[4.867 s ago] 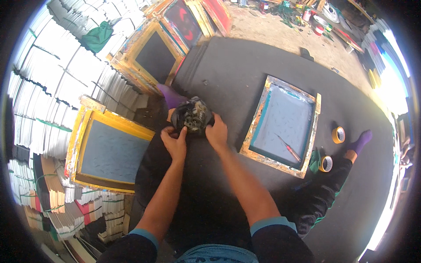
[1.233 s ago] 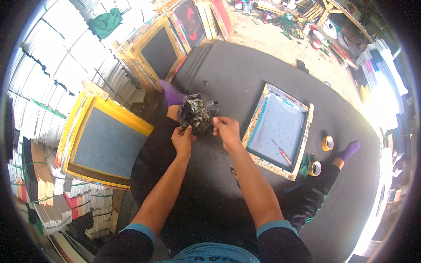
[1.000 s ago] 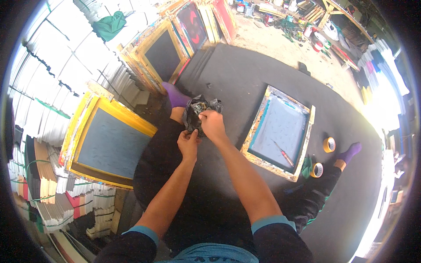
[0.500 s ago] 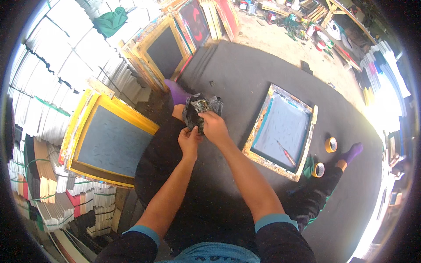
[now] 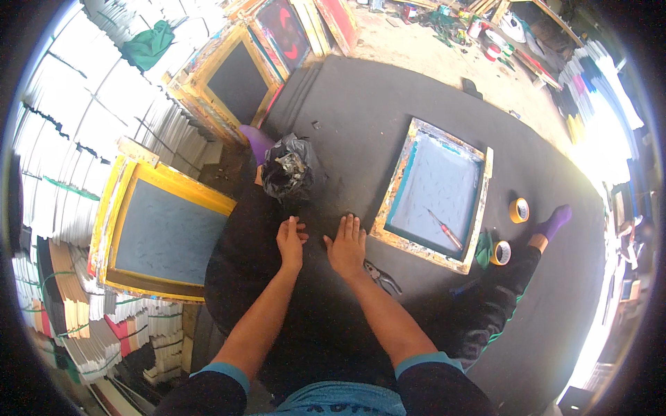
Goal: The person sits on the floor and applies yellow tape to the edges of a screen printing frame. They smooth the tape along the frame, cut it with a utility knife, and continue taping the remaining sides.
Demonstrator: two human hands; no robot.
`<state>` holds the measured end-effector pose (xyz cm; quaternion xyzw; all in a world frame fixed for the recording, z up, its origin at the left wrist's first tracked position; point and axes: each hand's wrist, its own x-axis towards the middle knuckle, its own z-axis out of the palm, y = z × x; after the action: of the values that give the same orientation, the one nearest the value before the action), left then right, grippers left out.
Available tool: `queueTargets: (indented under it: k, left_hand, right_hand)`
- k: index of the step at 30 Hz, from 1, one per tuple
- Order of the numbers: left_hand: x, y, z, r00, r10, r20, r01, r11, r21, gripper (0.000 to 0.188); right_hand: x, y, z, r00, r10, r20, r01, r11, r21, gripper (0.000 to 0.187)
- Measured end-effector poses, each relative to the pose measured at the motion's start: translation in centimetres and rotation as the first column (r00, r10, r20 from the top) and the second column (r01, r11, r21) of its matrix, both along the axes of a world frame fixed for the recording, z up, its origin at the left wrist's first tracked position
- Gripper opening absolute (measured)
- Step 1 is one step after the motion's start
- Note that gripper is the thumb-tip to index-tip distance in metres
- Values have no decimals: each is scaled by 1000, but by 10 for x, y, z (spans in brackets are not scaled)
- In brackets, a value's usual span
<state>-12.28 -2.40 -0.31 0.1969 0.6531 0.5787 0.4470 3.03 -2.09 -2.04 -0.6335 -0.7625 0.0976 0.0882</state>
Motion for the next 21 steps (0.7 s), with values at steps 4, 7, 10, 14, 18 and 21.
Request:
queueTargets:
  k: [4, 7, 10, 14, 18, 21]
  left_hand:
    - [6, -4, -3, 997, -66, -39, 65, 998, -20, 46]
    - [8, -3, -4, 997, -65, -41, 65, 998, -16, 45]
    - [8, -3, -8, 999, -41, -35, 41, 999, -18, 43]
    - [7, -3, -17, 998, -43, -41, 43, 999, 0, 44]
    - [7, -2, -17, 998, -53, -28, 53, 998, 23, 45]
    - [5, -2, -15, 998, -53, -46, 53, 999, 0, 45]
  right_hand:
    - [-1, 17, 0, 998, 53, -28, -52, 998, 33, 75]
    - [11, 28, -3, 990, 102, -103, -99, 995, 30, 72]
    - [18, 36, -5, 989, 5, -150, -1, 1000, 24, 69]
    - [6, 31, -1, 999, -24, -25, 26, 997, 71, 64]
    - [0, 36, -8, 997, -3, -72, 19, 975, 223, 55]
    - [2, 48, -10, 985, -73, -156, 106, 970, 218, 50]
